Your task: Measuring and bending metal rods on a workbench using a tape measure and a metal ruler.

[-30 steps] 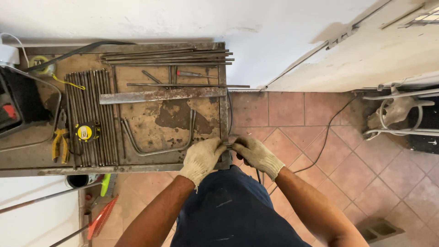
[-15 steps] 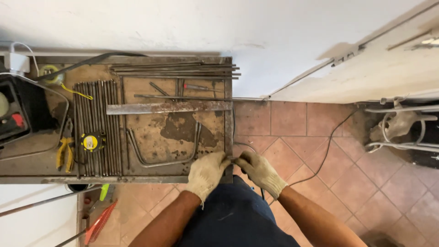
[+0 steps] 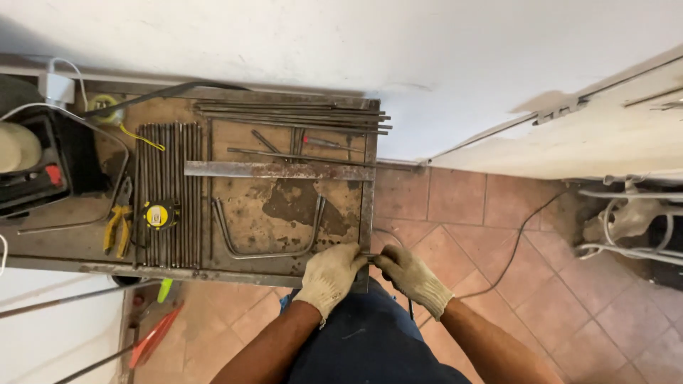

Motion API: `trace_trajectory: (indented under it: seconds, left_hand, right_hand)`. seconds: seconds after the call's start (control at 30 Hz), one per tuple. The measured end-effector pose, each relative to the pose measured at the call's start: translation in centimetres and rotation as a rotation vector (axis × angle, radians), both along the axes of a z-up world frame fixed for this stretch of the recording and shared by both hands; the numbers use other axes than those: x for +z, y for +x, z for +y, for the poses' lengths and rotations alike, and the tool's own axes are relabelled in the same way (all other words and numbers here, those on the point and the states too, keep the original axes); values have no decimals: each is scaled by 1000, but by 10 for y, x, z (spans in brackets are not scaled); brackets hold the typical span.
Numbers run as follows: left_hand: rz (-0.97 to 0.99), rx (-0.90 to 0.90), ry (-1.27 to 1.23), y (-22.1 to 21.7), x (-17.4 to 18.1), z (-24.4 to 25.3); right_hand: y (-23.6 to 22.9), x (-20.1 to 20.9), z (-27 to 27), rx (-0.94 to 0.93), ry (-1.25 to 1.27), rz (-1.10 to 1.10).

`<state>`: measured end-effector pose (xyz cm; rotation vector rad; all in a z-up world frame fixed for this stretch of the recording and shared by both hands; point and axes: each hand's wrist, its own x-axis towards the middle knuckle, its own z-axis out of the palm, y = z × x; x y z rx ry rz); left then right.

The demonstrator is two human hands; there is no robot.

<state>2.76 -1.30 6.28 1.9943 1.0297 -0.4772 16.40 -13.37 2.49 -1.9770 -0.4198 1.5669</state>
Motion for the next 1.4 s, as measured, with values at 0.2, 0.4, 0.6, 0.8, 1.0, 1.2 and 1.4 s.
trace_trajectory:
  seconds: [0.2,0.4,0.6,0.8,1.0,1.2,1.4]
  left_hand:
    - [-66,-38,68,-20,-9,1]
    - [-90,144,174,-35,-21,-16]
    - [-127,170,290,-53,-34,-20]
    - [-62,21,307,-52,-49,-12]
    - [-64,32,239,-55,-47,-6]
    - [-46,44,223,-53,-55,-6]
    - [-87,93,292,-51,-67,-11]
  right_hand:
    - [-11,11,-4,-71,15,-9]
    - [-18,-5,-17,-148,50,-38]
    - [-3,32,10,229,184,-871]
    - [3,32,135,703,565,-1270]
    - [-3,35,176,953,359,-1452]
    - [-19,59,147,760,190,-1112]
    - [-9,116,13,421,184,-536]
